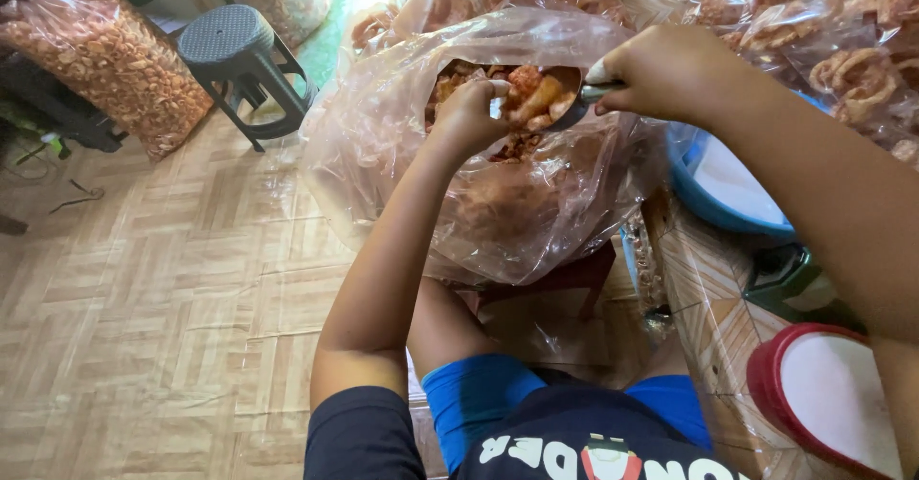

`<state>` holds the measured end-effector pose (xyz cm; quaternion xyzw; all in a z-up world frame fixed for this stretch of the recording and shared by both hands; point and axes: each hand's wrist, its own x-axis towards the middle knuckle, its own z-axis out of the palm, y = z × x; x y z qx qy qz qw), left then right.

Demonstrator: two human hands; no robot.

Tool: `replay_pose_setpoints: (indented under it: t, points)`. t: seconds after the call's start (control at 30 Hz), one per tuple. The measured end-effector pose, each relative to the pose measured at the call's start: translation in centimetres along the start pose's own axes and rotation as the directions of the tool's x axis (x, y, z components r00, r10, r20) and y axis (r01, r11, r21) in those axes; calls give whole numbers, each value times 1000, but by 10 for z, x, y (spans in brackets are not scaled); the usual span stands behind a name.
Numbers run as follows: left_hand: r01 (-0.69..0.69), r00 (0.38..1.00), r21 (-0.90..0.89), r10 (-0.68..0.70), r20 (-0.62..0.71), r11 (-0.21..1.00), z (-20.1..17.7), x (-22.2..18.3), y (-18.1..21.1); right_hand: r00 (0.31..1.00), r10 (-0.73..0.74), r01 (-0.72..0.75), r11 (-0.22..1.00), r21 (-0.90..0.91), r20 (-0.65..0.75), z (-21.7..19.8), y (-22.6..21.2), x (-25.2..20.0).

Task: Scooping snacks from a bulk container into small plastic bags and sealing them with a heat sealer.

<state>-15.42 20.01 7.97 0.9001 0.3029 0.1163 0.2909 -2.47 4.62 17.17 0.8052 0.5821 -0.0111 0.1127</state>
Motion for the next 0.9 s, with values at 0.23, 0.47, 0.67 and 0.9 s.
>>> replay_pose_setpoints:
  t: [0.23, 0.47, 0.67, 0.9]
  points:
    - [31, 999, 216, -35, 14, 976, 17, 6, -9, 997, 5, 19, 955, -296, 81, -20, -23, 14]
    - [-11, 1000, 180, 13, -10, 984, 16, 2, -14, 996, -13, 41, 938, -345, 84, -36, -36, 9]
    - [195, 981, -238, -194, 29, 951, -15, -20, 2, 999, 38, -32, 933, -357, 11, -51, -28, -7]
    - [325, 927, -516, -375, 6, 793, -22, -16, -12, 971, 193, -196, 981, 11, 142, -37, -26, -23]
